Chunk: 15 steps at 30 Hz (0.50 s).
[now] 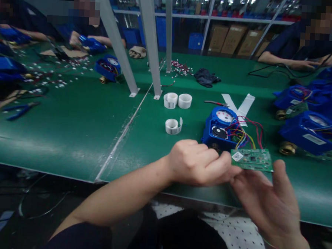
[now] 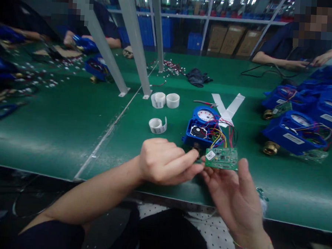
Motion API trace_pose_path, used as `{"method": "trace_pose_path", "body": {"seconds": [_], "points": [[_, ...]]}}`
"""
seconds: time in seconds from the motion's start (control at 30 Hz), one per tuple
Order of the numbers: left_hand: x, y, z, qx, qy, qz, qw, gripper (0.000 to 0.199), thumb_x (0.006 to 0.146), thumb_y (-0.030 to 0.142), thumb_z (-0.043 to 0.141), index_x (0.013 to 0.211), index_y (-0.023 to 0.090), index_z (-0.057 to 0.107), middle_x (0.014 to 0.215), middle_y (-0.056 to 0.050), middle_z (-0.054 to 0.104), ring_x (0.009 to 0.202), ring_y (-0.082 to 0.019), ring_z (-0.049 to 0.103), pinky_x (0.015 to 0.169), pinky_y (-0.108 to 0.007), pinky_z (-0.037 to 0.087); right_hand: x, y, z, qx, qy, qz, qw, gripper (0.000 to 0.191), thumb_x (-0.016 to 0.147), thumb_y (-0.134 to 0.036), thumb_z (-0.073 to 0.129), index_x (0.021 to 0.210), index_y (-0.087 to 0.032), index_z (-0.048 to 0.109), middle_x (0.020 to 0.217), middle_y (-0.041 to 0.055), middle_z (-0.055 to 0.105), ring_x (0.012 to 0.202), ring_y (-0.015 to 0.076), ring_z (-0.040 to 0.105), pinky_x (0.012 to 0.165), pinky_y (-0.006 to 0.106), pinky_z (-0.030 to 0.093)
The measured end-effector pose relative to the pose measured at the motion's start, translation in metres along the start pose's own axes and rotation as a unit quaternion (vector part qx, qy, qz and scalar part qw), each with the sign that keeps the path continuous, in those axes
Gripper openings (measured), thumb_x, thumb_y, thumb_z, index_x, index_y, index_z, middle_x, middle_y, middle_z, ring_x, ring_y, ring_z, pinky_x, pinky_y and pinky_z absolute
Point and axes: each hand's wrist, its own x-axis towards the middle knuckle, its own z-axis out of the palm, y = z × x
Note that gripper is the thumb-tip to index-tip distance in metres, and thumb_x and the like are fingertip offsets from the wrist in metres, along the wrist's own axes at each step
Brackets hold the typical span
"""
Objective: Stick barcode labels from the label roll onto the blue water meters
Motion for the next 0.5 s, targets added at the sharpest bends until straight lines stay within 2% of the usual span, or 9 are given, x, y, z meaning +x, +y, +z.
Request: {"method": "trace_pose_path", "body": {"seconds": [0.1, 0.17, 0.23, 0.3, 0.37, 0.43, 0.5], "points": [[0.001, -0.031, -0.008, 0.009, -0.009, -0.187, 0.982, 0.019, 0.1, 0.033, 0.056, 0.096, 0.021, 0.07, 0.071, 0.002, 0.07, 0.061, -0.01, 0.064, 0.058, -0.027, 0.042, -0.001, -0.01, -0.003, -0.033, 0.081, -0.013, 0.996, 0.056, 0.075, -0.068, 0.076, 0.112, -0.026, 0.075, 0.11, 0.0081, 0.073, 0.102, 0.0243, 0.069, 0.08, 0.028, 0.063], [0.0, -0.055, -0.013, 0.026, 0.009, -0.308, 0.951, 0.016, 0.099, 0.03, 0.056, 0.099, 0.021, 0.068, 0.075, 0.001, 0.071, 0.063, -0.011, 0.065, 0.061, -0.026, 0.043, 0.002, -0.016, -0.008, -0.08, 0.115, -0.03, 0.99, 0.061, 0.068, -0.064, 0.083, 0.115, -0.026, 0.073, 0.118, 0.0081, 0.072, 0.105, 0.0236, 0.068, 0.075, 0.023, 0.062], [-0.003, -0.078, -0.018, 0.053, 0.026, -0.391, 0.919, 0.012, 0.097, 0.027, 0.057, 0.102, 0.021, 0.066, 0.078, 0.001, 0.072, 0.063, -0.012, 0.065, 0.063, -0.026, 0.044, 0.007, -0.018, -0.016, -0.162, 0.144, -0.061, 0.974, 0.065, 0.064, -0.066, 0.086, 0.114, -0.026, 0.072, 0.122, 0.008, 0.07, 0.109, 0.0238, 0.067, 0.08, 0.023, 0.061], [-0.01, -0.098, -0.02, 0.08, 0.022, -0.441, 0.894, 0.011, 0.095, 0.023, 0.057, 0.102, 0.023, 0.065, 0.08, 0.001, 0.073, 0.064, -0.013, 0.065, 0.065, -0.027, 0.045, 0.014, -0.014, -0.025, -0.248, 0.168, -0.109, 0.948, 0.074, 0.06, -0.071, 0.086, 0.117, -0.026, 0.069, 0.124, 0.0091, 0.07, 0.114, 0.0273, 0.065, 0.095, 0.032, 0.058], [-0.019, -0.113, -0.021, 0.099, 0.011, -0.477, 0.873, 0.012, 0.094, 0.022, 0.056, 0.103, 0.024, 0.065, 0.084, 0.001, 0.074, 0.066, -0.014, 0.065, 0.067, -0.028, 0.045, 0.022, -0.005, -0.034, -0.298, 0.175, -0.15, 0.926, 0.085, 0.057, -0.074, 0.085, 0.124, -0.025, 0.065, 0.13, 0.0119, 0.067, 0.123, 0.0337, 0.06, 0.113, 0.048, 0.048], [-0.028, -0.126, -0.02, 0.112, -0.003, -0.503, 0.857, 0.013, 0.094, 0.022, 0.056, 0.103, 0.025, 0.065, 0.087, 0.001, 0.075, 0.068, -0.015, 0.065, 0.069, -0.029, 0.045, 0.028, 0.007, -0.043, -0.314, 0.172, -0.178, 0.917, 0.095, 0.058, -0.074, 0.085, 0.134, -0.024, 0.058, 0.142, 0.0152, 0.059, 0.134, 0.0392, 0.052, 0.12, 0.06, 0.036], [-0.036, -0.134, -0.017, 0.121, -0.024, -0.52, 0.845, 0.013, 0.095, 0.022, 0.055, 0.102, 0.025, 0.065, 0.091, 0.0, 0.076, 0.071, -0.016, 0.066, 0.07, -0.03, 0.045, 0.031, 0.02, -0.05, -0.328, 0.175, -0.195, 0.908, 0.106, 0.058, -0.069, 0.087, 0.145, -0.023, 0.049, 0.154, 0.0172, 0.048, 0.142, 0.0423, 0.045, 0.122, 0.063, 0.032]]}}
